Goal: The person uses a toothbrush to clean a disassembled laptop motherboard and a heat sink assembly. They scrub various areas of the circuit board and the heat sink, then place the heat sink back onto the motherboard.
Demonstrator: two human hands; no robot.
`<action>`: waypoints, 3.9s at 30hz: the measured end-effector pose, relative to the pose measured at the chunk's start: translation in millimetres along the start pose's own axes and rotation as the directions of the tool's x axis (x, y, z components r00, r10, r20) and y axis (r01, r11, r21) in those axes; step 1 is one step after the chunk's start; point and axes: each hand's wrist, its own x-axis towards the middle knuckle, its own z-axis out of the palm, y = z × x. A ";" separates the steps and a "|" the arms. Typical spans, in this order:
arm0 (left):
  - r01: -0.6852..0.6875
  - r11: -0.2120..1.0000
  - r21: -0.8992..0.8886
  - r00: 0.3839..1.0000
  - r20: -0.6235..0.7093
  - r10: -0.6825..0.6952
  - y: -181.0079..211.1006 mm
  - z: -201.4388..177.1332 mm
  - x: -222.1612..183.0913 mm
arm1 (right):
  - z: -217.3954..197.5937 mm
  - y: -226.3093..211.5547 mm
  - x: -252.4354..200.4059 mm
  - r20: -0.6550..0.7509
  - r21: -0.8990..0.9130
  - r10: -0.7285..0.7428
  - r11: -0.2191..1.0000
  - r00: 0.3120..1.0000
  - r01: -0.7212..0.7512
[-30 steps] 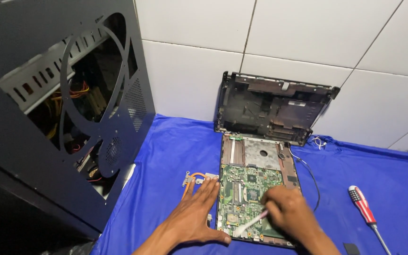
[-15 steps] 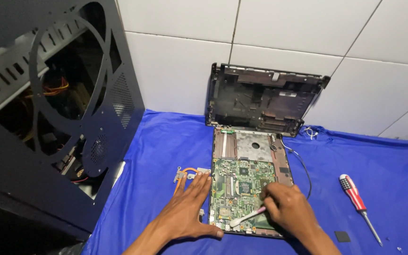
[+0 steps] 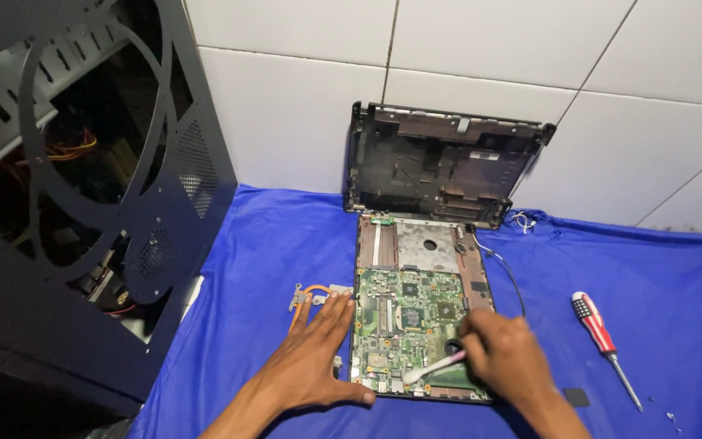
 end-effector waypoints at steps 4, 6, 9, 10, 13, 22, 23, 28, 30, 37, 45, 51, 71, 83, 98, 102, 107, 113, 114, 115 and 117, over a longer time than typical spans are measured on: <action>0.039 0.999 -0.008 0.999 0.035 -0.038 4.4 -5.9 -2.9 | -2.5 13.0 8.3 0.039 0.052 0.041 0.998 0.998 -0.043; 0.040 0.999 -0.004 0.998 0.050 -0.040 7.2 -7.5 -2.5 | -1.8 33.2 10.6 -0.105 -0.195 0.082 0.976 0.991 -0.102; 0.052 0.998 -0.018 0.996 0.067 -0.051 8.6 -9.1 -3.5 | 7.4 26.0 4.2 0.034 -0.029 0.050 0.998 0.998 -0.049; 0.050 0.999 -0.016 0.997 0.065 -0.049 7.1 -9.2 -1.5 | 0.6 23.7 11.5 0.031 -0.030 0.049 0.998 0.998 -0.048; 0.038 0.999 -0.025 0.998 0.049 -0.037 5.6 -5.2 -2.0 | -10.2 14.0 16.1 -0.077 -0.048 -0.002 0.999 0.997 -0.002; 0.041 0.999 -0.005 0.998 0.056 -0.041 2.0 -1.9 -0.6 | -5.4 28.3 8.2 -0.162 -0.177 0.078 0.978 0.984 -0.107; 0.036 0.999 0.002 0.998 0.043 -0.036 0.0 -0.2 0.6 | -5.9 21.1 8.0 -0.139 -0.110 0.072 0.990 0.988 -0.087; 0.045 0.999 -0.006 0.997 0.067 -0.045 0.4 -2.6 0.0 | -2.6 22.2 10.4 -0.154 -0.014 0.011 1.000 0.988 -0.013; 0.014 1.000 0.011 1.000 0.021 -0.014 -1.6 0.6 1.0 | -1.8 29.6 11.2 -0.256 -0.177 0.090 0.974 0.962 -0.139; 0.049 0.999 0.006 0.997 0.059 -0.049 1.4 -3.1 0.8 | 0.8 15.2 6.3 0.045 -0.074 0.007 0.997 0.999 -0.004; 0.052 0.999 0.000 0.996 0.073 -0.052 3.8 -3.5 0.0 | 4.1 38.9 0.4 -0.025 -0.003 -0.033 0.999 0.999 0.033; 0.067 0.997 -0.027 0.994 0.085 -0.065 6.7 -9.1 -1.5 | 5.1 56.6 16.5 -0.060 -0.088 0.087 0.992 0.994 -0.092; 0.051 0.999 -0.008 0.997 0.057 -0.050 4.7 -5.2 -1.3 | 9.8 16.7 31.2 -0.137 -0.009 0.006 1.000 0.991 -0.007; 0.050 0.999 0.002 0.997 0.063 -0.050 5.6 -5.3 -0.7 | 25.1 9.4 28.3 -0.087 0.007 -0.148 0.989 0.985 0.149; 0.045 0.999 -0.007 0.998 0.055 -0.044 3.3 -5.1 -0.6 | -35.4 65.3 14.0 -0.059 0.045 0.241 0.970 0.969 -0.239; 0.057 0.998 -0.019 0.997 0.061 -0.056 1.7 -2.7 0.6 | -43.5 81.3 6.1 -0.058 0.094 0.306 0.949 0.950 -0.300; 0.082 0.996 -0.024 0.992 0.096 -0.079 2.7 -5.1 0.4 | -47.5 85.9 4.4 -0.040 0.092 0.441 0.895 0.897 -0.436; 0.091 0.996 -0.001 0.987 0.130 -0.090 -0.1 -4.0 3.5 | -44.8 94.1 5.3 -0.081 0.060 0.384 0.923 0.920 -0.380; 0.062 0.998 0.020 0.994 0.089 -0.063 -4.1 0.6 4.2 | -45.5 96.8 4.5 -0.114 0.094 0.370 0.928 0.922 -0.361; 0.059 0.998 0.021 0.995 0.081 -0.061 0.4 -5.2 5.1 | -45.3 95.2 5.6 -0.120 0.092 0.364 0.930 0.923 -0.355; 0.141 0.990 -0.017 0.973 0.188 -0.135 9.7 -14.4 1.4 | -42.4 89.7 2.5 -0.007 0.099 0.381 0.920 0.925 -0.379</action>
